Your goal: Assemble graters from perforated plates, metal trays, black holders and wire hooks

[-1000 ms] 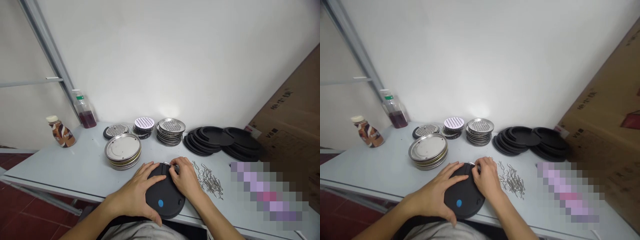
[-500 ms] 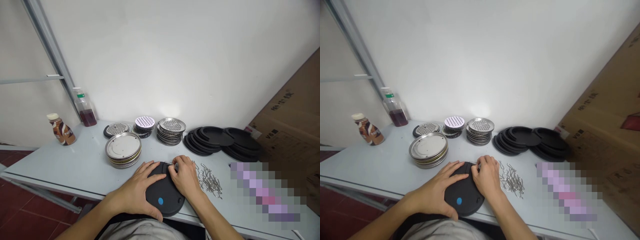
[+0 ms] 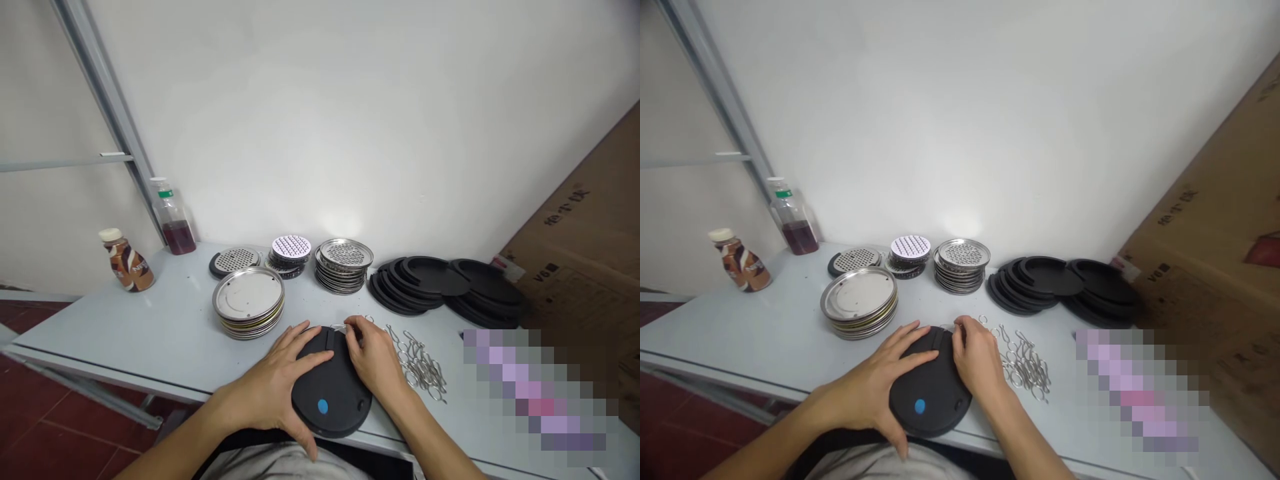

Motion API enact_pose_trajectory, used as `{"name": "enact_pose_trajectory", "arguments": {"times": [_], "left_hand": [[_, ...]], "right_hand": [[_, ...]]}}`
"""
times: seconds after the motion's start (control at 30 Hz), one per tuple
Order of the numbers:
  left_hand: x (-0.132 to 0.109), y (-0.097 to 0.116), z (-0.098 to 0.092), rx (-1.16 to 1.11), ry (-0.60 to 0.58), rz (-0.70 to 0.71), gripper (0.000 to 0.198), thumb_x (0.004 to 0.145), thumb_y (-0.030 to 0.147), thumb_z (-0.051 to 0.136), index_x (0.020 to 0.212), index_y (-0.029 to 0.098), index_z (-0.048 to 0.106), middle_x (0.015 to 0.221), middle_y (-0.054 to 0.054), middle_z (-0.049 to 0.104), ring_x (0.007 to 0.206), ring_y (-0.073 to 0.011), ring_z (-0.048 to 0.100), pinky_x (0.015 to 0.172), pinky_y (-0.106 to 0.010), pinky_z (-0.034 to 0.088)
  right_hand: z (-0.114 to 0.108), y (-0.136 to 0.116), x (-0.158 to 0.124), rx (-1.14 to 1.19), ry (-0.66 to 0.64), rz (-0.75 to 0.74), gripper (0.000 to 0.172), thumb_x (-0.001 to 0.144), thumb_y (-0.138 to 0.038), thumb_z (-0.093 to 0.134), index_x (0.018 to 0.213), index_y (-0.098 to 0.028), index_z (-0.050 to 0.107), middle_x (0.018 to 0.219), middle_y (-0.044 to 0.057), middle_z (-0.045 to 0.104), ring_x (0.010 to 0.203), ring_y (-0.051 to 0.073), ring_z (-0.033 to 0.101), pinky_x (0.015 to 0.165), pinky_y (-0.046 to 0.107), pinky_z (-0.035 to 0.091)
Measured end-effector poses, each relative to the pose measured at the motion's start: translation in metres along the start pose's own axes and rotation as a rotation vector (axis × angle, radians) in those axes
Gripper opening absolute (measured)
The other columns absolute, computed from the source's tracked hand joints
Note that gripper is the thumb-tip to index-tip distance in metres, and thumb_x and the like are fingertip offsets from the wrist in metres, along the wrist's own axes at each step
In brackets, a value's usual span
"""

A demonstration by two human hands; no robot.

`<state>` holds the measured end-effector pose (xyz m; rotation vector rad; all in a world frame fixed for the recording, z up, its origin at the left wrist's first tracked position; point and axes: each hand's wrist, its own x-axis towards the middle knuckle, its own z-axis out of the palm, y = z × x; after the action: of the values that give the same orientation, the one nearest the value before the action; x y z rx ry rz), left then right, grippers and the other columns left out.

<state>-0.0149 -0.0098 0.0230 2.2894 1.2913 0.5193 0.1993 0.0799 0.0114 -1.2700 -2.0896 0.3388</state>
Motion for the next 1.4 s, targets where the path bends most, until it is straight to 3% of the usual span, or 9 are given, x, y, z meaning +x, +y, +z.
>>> {"name": "enact_pose_trajectory", "arguments": {"times": [0.23,0.37,0.5,0.6,0.73,0.9,1.1,1.23,1.4], "left_hand": [[-0.002,0.010,0.002,0.172,0.073,0.180,0.090,0.068,0.062,0.077,0.144,0.025,0.046,0.152,-0.014,0.042,0.143,-0.0386,0.032,0.118,-0.064,0.012],[-0.006,0.010,0.006,0.182,0.282,0.340,0.071,0.077,0.055,0.073,0.136,0.021,0.054,0.135,-0.016,0.061,0.131,-0.0337,0.051,0.116,-0.052,0.032],[-0.010,0.004,0.008,0.081,0.442,0.380,0.062,0.084,0.042,0.072,0.138,0.021,0.049,0.131,-0.015,0.064,0.125,-0.0295,0.059,0.108,-0.040,0.046],[-0.012,0.004,0.010,-0.083,0.496,0.279,0.049,0.089,0.034,0.066,0.135,0.024,0.050,0.127,-0.010,0.067,0.116,-0.0253,0.064,0.101,-0.034,0.050],[-0.008,0.009,0.013,-0.333,0.662,-0.062,0.036,0.098,0.029,0.051,0.133,0.023,0.049,0.127,-0.007,0.066,0.114,-0.0222,0.064,0.098,-0.032,0.050],[0.004,0.014,0.010,-0.595,0.706,-0.355,0.034,0.098,0.041,0.049,0.124,0.021,0.057,0.129,-0.007,0.064,0.124,-0.0261,0.055,0.106,-0.037,0.042],[0.008,0.009,0.008,-0.757,0.679,-0.455,0.038,0.096,0.048,0.050,0.123,0.021,0.057,0.126,-0.006,0.066,0.121,-0.0271,0.057,0.106,-0.040,0.041],[0.010,0.004,0.010,-0.764,0.716,-0.528,0.042,0.096,0.050,0.050,0.126,0.022,0.055,0.139,-0.007,0.058,0.134,-0.0269,0.047,0.112,-0.039,0.037],[0.013,0.005,0.015,-0.867,0.567,-0.359,0.053,0.090,0.043,0.062,0.134,0.019,0.047,0.141,-0.012,0.056,0.131,-0.0283,0.051,0.110,-0.042,0.042]], "right_hand": [[-0.005,0.005,0.003,0.036,0.044,0.072,0.025,0.091,-0.030,0.043,0.087,-0.019,0.065,0.084,0.009,0.072,0.074,0.025,0.066,0.071,0.035,0.045],[-0.011,0.013,0.009,0.257,0.011,0.245,0.025,0.087,-0.039,0.050,0.085,-0.019,0.067,0.077,0.005,0.070,0.058,0.020,0.062,0.061,0.032,0.044],[-0.013,0.019,0.013,0.561,-0.010,0.364,0.033,0.084,-0.047,0.056,0.089,-0.017,0.070,0.074,0.006,0.070,0.055,0.019,0.061,0.057,0.030,0.045],[-0.015,0.013,0.011,0.627,-0.007,0.329,0.040,0.085,-0.053,0.056,0.089,-0.017,0.072,0.078,0.007,0.071,0.062,0.019,0.061,0.060,0.029,0.045],[-0.021,-0.002,0.007,0.630,-0.037,0.235,0.051,0.091,-0.060,0.047,0.075,-0.017,0.070,0.077,0.005,0.069,0.072,0.021,0.060,0.070,0.030,0.044],[-0.022,-0.005,0.004,0.861,-0.243,0.255,0.056,0.093,-0.064,0.041,0.084,-0.018,0.071,0.080,0.004,0.069,0.076,0.020,0.060,0.076,0.031,0.046],[-0.025,-0.006,0.003,0.890,-0.431,0.301,0.040,0.089,-0.056,0.056,0.095,-0.019,0.071,0.082,0.003,0.068,0.078,0.020,0.062,0.077,0.034,0.049],[-0.029,-0.010,0.001,1.030,-0.504,0.303,0.047,0.079,-0.045,0.074,0.118,-0.022,0.063,0.108,0.006,0.071,0.101,0.024,0.065,0.091,0.039,0.051],[-0.025,-0.002,0.006,1.149,-0.297,0.408,0.066,0.072,-0.042,0.081,0.128,-0.023,0.053,0.100,0.007,0.075,0.087,0.025,0.071,0.080,0.039,0.056]]}}
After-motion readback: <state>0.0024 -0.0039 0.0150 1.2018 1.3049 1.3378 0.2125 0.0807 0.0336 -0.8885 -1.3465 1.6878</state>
